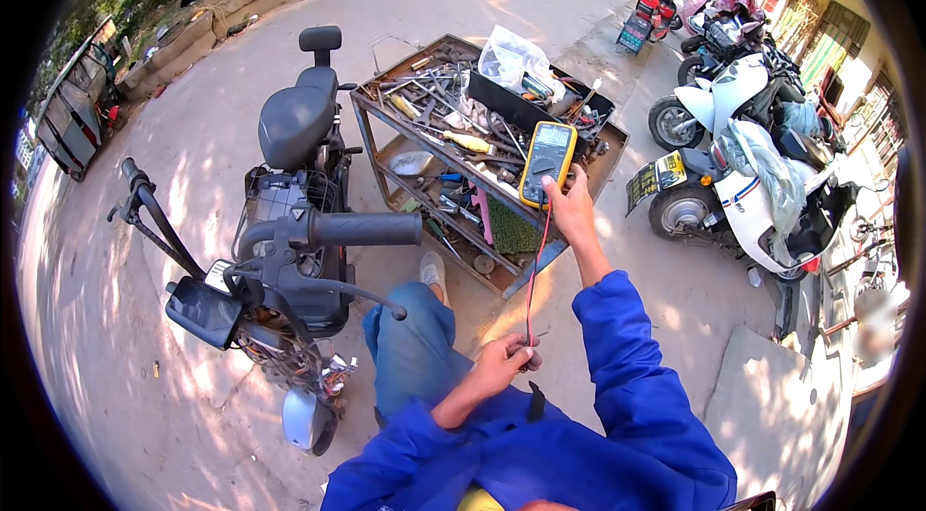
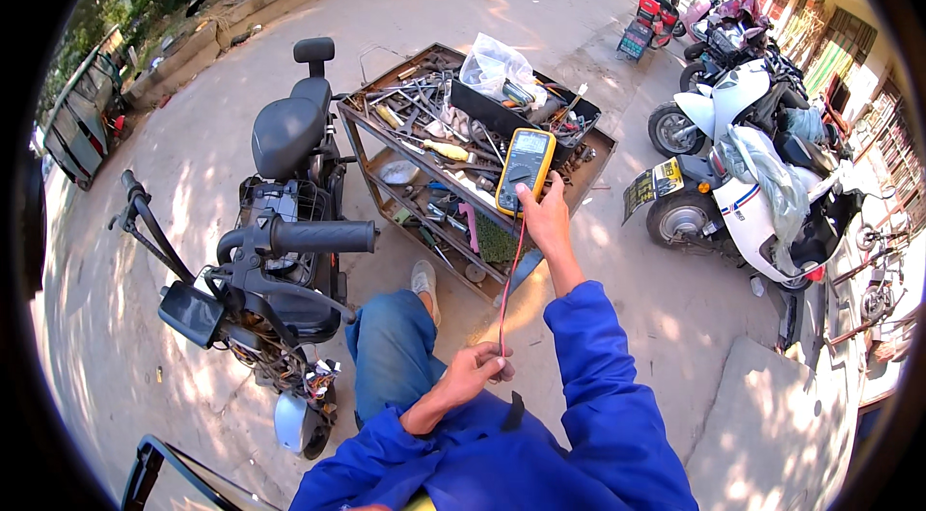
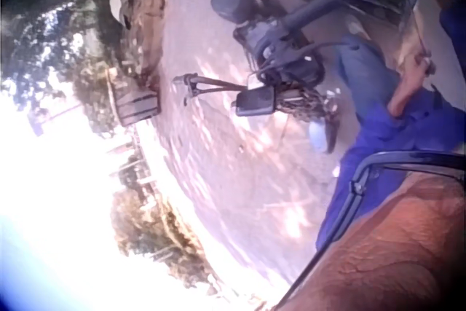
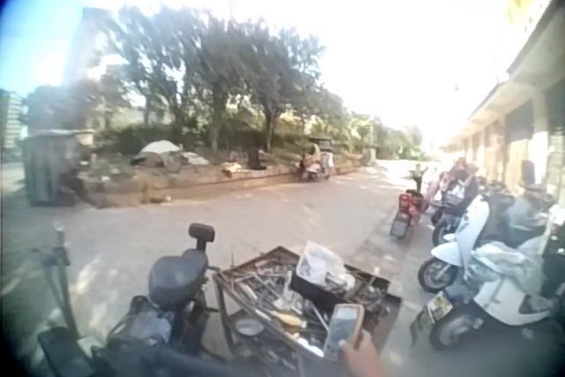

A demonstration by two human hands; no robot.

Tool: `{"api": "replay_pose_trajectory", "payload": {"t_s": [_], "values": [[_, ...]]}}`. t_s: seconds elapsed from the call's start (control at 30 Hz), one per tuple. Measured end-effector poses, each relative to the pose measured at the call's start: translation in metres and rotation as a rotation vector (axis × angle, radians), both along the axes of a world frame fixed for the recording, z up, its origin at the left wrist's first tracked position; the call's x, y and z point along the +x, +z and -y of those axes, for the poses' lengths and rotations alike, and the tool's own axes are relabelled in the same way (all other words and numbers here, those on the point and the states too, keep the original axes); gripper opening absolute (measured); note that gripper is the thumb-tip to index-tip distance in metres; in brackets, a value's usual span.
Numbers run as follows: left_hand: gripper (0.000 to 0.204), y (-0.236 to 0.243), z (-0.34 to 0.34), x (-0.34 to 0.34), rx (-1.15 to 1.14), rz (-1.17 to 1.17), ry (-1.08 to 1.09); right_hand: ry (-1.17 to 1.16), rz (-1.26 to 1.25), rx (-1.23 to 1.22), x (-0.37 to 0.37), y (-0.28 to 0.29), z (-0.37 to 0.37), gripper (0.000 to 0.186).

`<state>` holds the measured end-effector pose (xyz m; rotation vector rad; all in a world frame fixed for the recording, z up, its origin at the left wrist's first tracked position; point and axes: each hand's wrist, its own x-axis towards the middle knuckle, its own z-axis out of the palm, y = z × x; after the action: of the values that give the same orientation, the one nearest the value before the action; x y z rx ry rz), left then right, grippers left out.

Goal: The person works on the exposed wiring harness of a scooter, manipulating various colored wires and connectors. They use a multimeter to test electrical continuity and voltage at different points in the harness. The person also handles a small plastic bag containing parts and uses a screwdriver to adjust connections.

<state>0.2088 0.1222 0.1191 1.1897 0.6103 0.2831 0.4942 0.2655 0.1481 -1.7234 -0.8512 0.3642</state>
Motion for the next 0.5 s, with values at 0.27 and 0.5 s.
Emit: {"api": "replay_pose_trajectory", "payload": {"t_s": [0.27, 0.5], "values": [[0.034, -0.007, -0.011, -0.011, -0.044, 0.016, 0.055, 0.068, -0.387, 0.181, -0.014, 0.029, -0.032, 0.059], [0.033, -0.011, -0.028, -0.002, -0.1, 0.145, 0.245, 0.008, -0.452, 0.412, -0.027, -0.001, -0.115, 0.051]]}}
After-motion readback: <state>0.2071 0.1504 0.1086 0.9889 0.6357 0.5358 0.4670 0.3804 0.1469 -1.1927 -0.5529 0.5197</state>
